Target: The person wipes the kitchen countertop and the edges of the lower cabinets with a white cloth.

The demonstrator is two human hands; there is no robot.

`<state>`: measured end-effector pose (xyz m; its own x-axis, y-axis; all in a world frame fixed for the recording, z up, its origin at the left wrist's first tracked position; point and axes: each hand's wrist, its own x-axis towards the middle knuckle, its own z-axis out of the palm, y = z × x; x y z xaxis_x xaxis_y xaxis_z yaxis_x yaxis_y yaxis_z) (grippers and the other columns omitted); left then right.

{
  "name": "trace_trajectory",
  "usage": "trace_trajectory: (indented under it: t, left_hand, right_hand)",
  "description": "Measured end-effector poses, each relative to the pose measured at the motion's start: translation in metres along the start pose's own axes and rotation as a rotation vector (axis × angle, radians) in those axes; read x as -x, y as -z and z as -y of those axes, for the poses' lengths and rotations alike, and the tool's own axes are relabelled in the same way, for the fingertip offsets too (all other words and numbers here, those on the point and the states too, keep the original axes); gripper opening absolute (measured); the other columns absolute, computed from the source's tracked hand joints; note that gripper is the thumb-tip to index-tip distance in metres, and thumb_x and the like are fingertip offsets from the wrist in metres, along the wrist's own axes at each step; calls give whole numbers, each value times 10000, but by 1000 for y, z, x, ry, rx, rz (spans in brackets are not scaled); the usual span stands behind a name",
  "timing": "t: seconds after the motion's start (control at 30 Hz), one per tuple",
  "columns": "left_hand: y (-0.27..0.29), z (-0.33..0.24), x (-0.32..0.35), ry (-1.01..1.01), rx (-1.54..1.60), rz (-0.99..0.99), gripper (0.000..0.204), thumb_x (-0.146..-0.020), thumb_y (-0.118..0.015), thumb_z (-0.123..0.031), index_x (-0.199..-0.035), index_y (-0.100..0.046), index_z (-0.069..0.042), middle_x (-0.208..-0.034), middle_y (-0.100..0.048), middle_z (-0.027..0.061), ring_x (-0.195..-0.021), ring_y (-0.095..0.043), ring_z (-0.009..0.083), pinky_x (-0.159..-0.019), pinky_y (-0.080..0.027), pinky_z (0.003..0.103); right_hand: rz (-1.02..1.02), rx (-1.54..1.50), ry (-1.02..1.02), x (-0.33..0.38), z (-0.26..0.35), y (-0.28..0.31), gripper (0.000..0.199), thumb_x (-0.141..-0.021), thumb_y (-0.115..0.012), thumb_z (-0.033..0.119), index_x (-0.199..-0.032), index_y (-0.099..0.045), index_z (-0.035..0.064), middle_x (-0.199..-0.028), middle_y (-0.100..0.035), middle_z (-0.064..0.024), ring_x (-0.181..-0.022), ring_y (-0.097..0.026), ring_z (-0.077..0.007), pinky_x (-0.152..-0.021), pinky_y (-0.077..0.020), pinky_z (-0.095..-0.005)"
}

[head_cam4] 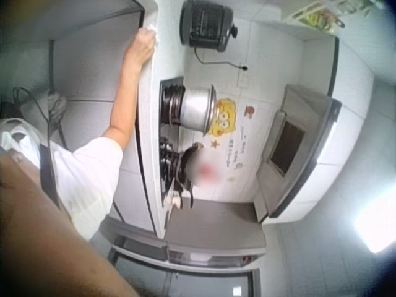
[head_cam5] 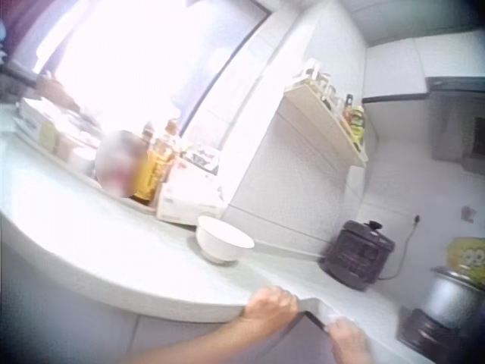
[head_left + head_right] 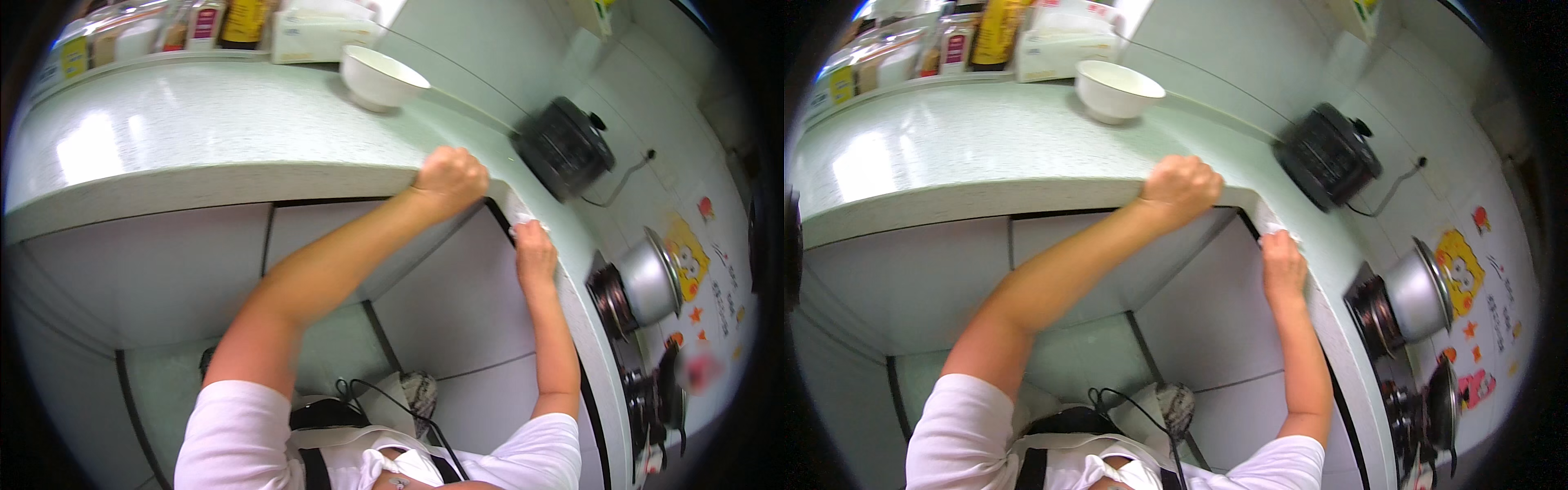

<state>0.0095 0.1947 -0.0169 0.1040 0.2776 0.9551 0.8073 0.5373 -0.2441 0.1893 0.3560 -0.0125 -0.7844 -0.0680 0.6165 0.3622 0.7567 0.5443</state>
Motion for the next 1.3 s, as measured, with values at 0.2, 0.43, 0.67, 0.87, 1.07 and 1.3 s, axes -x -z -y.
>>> trace_trajectory:
  t: [0.2,0.43,0.67,0.87,1.07,1.3]
  left_hand:
    - [-6,0,3,3,-15,-15,99,-639,-594,-194,-549,-566,-164,-557,-573,-6,-563,-566,153,-476,-392,292]
    - [-6,-1,3,-13,-28,12,94,-656,-590,-188,-565,-573,-169,-572,-586,0,-577,-586,154,-468,-404,291]
    - [-6,8,7,14,33,25,77,-666,-593,-161,-589,-591,-165,-589,-595,-12,-591,-592,141,-479,-440,292]
    - [-4,11,0,-8,31,66,74,-647,-608,-132,-587,-569,-151,-586,-582,-20,-593,-586,139,-485,-438,282]
    - [0,9,5,-5,50,63,76,-646,-604,-131,-588,-561,-157,-582,-575,-22,-584,-580,134,-479,-429,279]
    - [3,10,4,-2,-10,80,74,-662,-599,-147,-600,-560,-164,-591,-578,-18,-587,-590,126,-473,-436,270]
  right_hand:
    - [-219,-185,-88,-58,11,-28,121,-836,-553,55,-950,-569,90,-952,-554,-93,-846,-605,-300,-680,-513,-411]
    - [-115,-365,-143,-67,9,-36,205,-768,-593,-7,-941,-575,102,-943,-572,-98,-876,-597,-309,-734,-505,-415]
    - [-245,-269,-7,-68,18,-14,274,-724,-633,-21,-963,-621,113,-941,-584,-73,-884,-603,-281,-743,-504,-388]
    - [-88,-320,-164,-83,12,-27,199,-736,-635,-3,-907,-592,90,-933,-579,-104,-853,-611,-319,-731,-498,-431]
    - [-31,-311,-139,-58,18,-21,84,-776,-571,36,-833,-613,83,-884,-579,-118,-793,-609,-344,-714,-495,-442]
    - [-460,-611,-416,-84,47,-63,236,-756,-516,-5,-970,-590,62,-941,-593,-173,-855,-583,-366,-766,-474,-422]
